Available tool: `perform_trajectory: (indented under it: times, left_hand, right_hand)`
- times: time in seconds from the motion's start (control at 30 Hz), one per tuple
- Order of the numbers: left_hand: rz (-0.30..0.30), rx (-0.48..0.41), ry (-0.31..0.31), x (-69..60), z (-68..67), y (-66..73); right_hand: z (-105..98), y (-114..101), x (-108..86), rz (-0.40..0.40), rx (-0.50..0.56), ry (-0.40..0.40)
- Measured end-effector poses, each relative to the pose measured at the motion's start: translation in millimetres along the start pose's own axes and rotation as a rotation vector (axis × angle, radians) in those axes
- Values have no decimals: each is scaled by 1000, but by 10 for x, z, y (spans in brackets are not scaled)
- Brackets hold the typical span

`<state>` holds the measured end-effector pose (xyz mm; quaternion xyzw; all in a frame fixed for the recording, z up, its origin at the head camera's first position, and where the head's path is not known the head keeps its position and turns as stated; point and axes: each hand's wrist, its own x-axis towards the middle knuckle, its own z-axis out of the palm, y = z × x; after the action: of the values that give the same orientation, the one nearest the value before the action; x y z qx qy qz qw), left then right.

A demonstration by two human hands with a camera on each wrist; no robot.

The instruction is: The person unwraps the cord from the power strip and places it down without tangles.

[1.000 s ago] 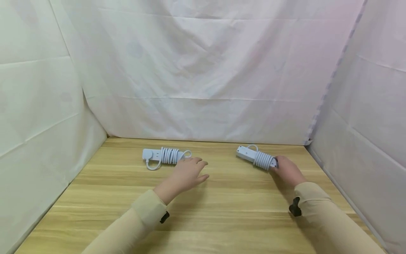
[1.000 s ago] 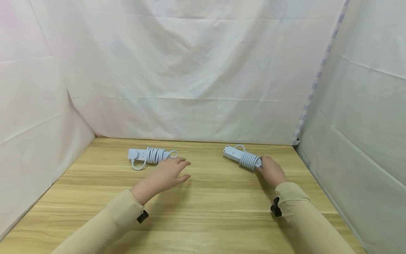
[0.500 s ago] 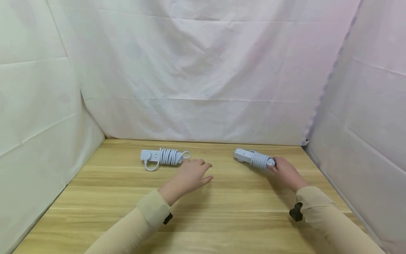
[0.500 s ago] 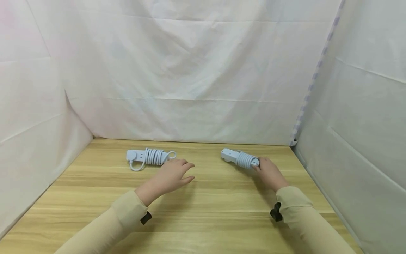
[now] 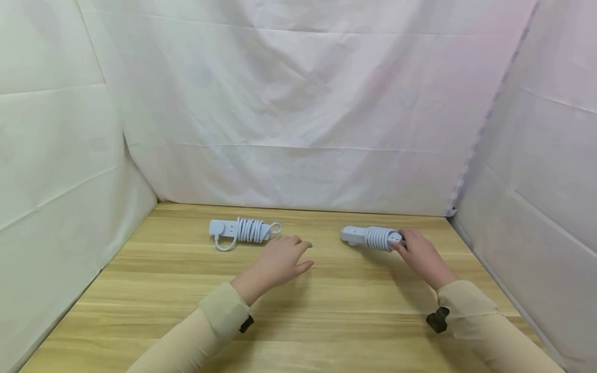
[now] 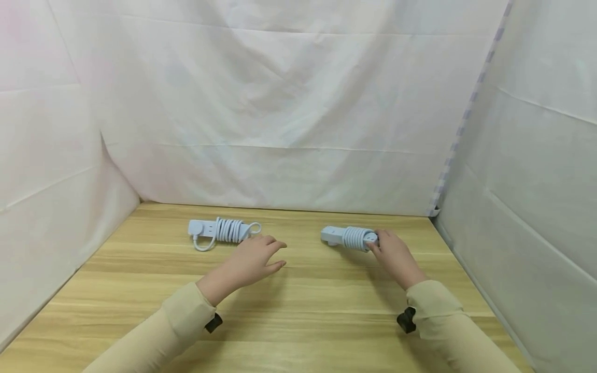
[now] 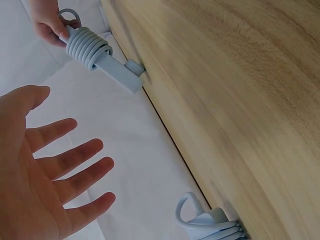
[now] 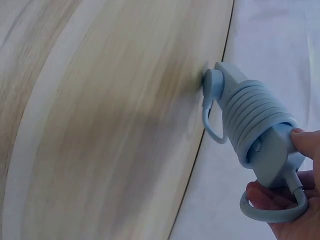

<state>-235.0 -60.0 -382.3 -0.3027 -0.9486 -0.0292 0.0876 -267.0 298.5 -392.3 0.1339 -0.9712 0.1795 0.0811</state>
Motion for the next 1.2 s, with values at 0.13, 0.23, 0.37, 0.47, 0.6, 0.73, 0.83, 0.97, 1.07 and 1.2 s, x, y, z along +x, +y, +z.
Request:
perform_trajectory:
  times: [0.13, 0.23, 0.37, 0.47, 0.6, 0.73, 0.83, 0.97, 1.07, 1.2]
  left_hand:
    - [-5, 5, 4, -16, -6, 7]
    - [1, 2, 14, -19, -13, 14]
    - [4, 0, 25, -9, -32, 24]
    - [-8, -38, 26, -11, -39, 31]
    - [-12, -138, 15, -30, -23, 45]
    - [-18, -208, -6, -63, 14, 56]
    - [-28, -242, -9, -80, 30, 60]
    - [-33, -265, 16, -86, 42, 53]
    - [-35, -272, 49, -80, 73, 48]
    - [-11, -286, 108, -60, 136, 59]
  right_hand:
    - [-34, -104, -21, -24, -38, 10]
    - [-70, -175, -40, -36, -58, 19]
    - [-114, -252, -50, -73, -82, 41]
    - [-126, -309, -59, -113, -100, 57]
    - [-125, -403, -110, -149, -90, 60]
    - [-113, -518, -193, -176, -55, 72]
    - [-112, -608, -243, -200, -27, 92]
    - [-119, -721, -296, -227, 4, 104]
    - [-128, -797, -339, -254, 19, 99]
    - [-143, -878, -368, -316, 21, 126]
